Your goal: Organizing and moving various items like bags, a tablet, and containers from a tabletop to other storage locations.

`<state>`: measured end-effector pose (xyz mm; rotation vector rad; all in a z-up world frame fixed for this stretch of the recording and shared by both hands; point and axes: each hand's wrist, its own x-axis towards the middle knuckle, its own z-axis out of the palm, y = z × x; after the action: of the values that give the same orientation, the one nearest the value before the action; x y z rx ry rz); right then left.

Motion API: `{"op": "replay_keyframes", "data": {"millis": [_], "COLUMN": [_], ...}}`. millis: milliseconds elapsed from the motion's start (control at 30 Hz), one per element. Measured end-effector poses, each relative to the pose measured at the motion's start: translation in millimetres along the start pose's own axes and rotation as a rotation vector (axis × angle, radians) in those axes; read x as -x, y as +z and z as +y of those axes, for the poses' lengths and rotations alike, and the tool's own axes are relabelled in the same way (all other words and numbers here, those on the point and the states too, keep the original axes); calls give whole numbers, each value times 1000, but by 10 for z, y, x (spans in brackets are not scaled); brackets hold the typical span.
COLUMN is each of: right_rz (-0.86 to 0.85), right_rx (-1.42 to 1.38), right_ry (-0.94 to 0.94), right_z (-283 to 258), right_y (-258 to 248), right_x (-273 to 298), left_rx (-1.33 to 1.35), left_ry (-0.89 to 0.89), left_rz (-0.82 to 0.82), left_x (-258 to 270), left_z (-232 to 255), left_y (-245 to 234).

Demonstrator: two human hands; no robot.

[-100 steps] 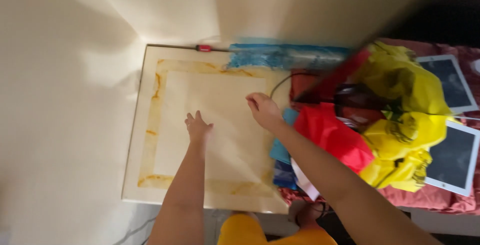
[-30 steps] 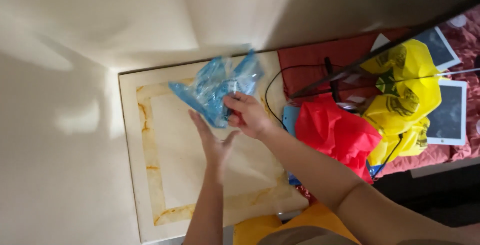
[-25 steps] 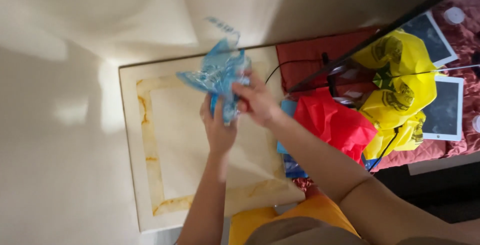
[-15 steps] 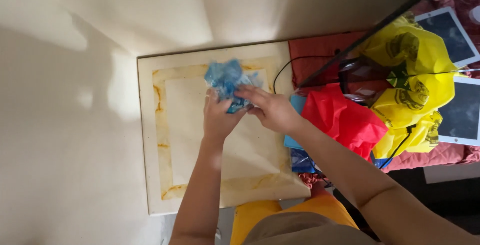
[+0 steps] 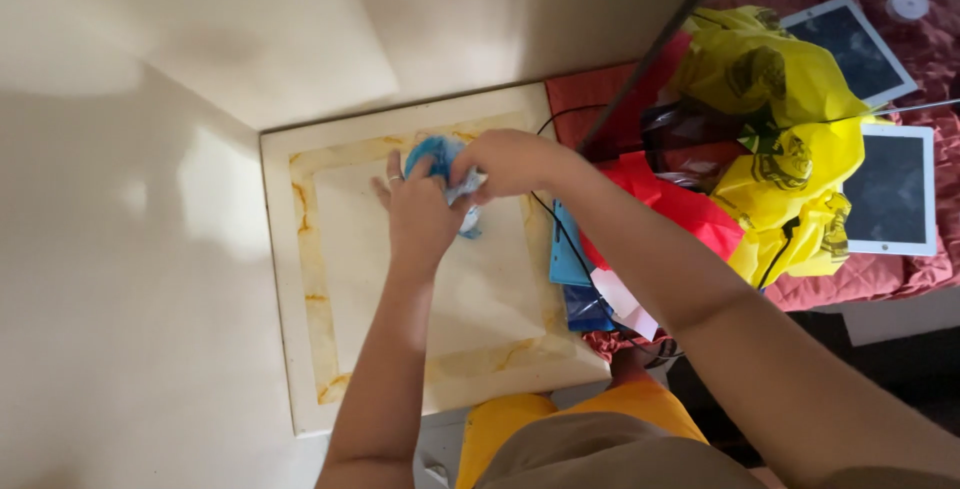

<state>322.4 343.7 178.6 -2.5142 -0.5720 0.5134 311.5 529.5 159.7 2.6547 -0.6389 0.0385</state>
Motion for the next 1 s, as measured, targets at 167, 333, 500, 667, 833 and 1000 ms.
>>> {"op": "replay_keyframes", "data": {"millis": [167, 333, 500, 667, 833, 1000], "right_rz": [268, 308, 162, 484, 590, 680], "right_rx": [-423, 17, 141, -120, -613, -1108], "right_ry": [32, 123, 307, 91, 238, 532], "right_z": [90, -104, -39, 180, 246, 764], "right_y": [350, 562, 526, 918, 928, 947], "right_x": [177, 211, 406, 935, 1944, 3166], "left_rx": [-212, -238, 625, 553, 565, 1143], "left_ry": [-99, -50, 240, 80, -44, -215], "left_rz": [-498, -580, 145, 119, -136, -408], "left_x": [-210, -322, 174, 552, 886, 1091], "left_z": [70, 11, -280, 72, 404, 714], "left_y": [-103, 113, 662, 360, 481, 983]}}
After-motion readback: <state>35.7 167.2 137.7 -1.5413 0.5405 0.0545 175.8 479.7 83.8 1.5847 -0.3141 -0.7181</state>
